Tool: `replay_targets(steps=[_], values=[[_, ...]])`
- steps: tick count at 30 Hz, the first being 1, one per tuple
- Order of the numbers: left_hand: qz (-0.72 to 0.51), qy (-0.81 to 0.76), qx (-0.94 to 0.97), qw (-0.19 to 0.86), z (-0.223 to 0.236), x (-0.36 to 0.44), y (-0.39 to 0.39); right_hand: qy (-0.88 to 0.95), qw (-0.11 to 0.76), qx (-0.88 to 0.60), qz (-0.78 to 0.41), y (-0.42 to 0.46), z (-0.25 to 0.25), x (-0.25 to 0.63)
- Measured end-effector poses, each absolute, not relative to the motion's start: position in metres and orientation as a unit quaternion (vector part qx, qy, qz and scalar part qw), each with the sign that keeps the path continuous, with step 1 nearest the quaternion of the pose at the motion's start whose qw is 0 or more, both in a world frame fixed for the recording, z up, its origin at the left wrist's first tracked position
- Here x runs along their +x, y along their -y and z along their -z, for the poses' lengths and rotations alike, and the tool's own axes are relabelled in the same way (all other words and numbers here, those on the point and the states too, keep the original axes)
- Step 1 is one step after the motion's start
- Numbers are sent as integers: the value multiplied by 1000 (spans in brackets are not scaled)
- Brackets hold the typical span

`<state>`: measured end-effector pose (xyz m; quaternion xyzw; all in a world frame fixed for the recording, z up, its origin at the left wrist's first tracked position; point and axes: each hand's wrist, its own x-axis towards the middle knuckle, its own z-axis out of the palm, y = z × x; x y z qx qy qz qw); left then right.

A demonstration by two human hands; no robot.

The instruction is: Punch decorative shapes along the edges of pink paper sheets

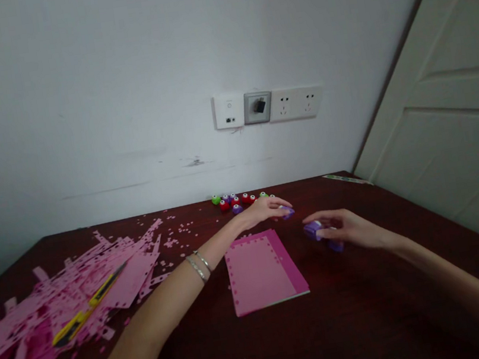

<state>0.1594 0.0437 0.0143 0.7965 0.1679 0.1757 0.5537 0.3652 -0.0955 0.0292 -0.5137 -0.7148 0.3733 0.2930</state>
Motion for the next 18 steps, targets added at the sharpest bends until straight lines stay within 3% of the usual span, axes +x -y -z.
replay_targets(steps=[3, 6, 12, 18], values=[[-122, -75, 644, 752, -25, 130, -33, 574, 425, -438, -546, 102, -33, 357], [-112, -32, 562, 819, -29, 106, -26, 489, 469, -374, -633, 106, -35, 344], [-108, -48, 554, 824, -27, 74, -26, 478, 448, -323, -683, 97, -32, 320], [-147, -216, 586, 767, -35, 48, -26, 529, 429, -384, -624, 70, -24, 314]])
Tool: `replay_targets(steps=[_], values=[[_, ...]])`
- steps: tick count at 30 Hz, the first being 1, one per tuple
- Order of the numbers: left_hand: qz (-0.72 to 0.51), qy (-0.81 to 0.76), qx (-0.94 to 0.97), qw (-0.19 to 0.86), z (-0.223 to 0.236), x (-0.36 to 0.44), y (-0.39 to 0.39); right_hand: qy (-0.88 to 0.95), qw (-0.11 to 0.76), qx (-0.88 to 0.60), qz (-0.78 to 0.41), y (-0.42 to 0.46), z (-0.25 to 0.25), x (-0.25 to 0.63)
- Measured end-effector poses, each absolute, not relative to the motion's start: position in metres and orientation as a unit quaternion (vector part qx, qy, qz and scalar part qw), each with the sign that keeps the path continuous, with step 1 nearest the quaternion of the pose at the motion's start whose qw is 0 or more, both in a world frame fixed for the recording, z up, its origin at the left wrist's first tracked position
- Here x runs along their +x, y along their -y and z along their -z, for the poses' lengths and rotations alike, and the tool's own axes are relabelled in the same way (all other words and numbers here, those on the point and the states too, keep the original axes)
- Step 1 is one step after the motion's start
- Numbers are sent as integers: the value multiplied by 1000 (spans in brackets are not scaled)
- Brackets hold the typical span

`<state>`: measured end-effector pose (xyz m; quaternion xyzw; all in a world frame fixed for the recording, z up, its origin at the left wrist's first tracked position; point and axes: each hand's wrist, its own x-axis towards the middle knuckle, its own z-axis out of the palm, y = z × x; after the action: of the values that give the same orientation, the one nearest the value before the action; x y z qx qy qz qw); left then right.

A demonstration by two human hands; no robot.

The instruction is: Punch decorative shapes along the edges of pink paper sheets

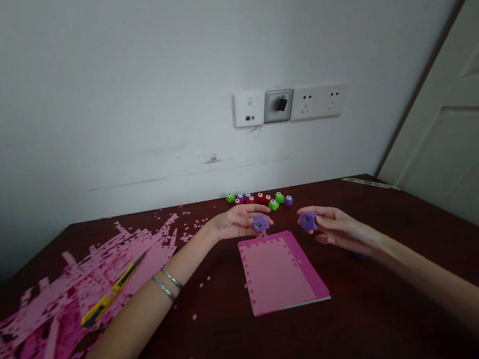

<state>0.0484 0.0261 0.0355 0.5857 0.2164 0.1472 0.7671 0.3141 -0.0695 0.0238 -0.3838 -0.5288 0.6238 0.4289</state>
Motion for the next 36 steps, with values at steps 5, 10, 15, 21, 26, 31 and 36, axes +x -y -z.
replay_targets(steps=[5, 10, 15, 21, 26, 31, 36], values=[[-164, -249, 601, 742, -39, 39, -28, 532, 432, -400, -609, 44, -16, 314], [-175, -211, 612, 742, -38, 33, -40, 525, 435, -421, -599, 32, -13, 315], [-216, -231, 589, 744, -29, 25, -57, 531, 388, -408, -634, 33, -12, 314], [-187, -245, 575, 758, -23, 23, -61, 515, 376, -391, -663, 37, -13, 307], [-170, -250, 626, 719, -27, 24, -60, 591, 361, -511, -510, 25, -10, 312], [-151, -313, 724, 596, -21, 23, -73, 718, 286, -625, -109, -3, -3, 339], [-173, -380, 854, 311, -3, 32, -89, 725, 213, -652, -62, -22, 6, 351]])
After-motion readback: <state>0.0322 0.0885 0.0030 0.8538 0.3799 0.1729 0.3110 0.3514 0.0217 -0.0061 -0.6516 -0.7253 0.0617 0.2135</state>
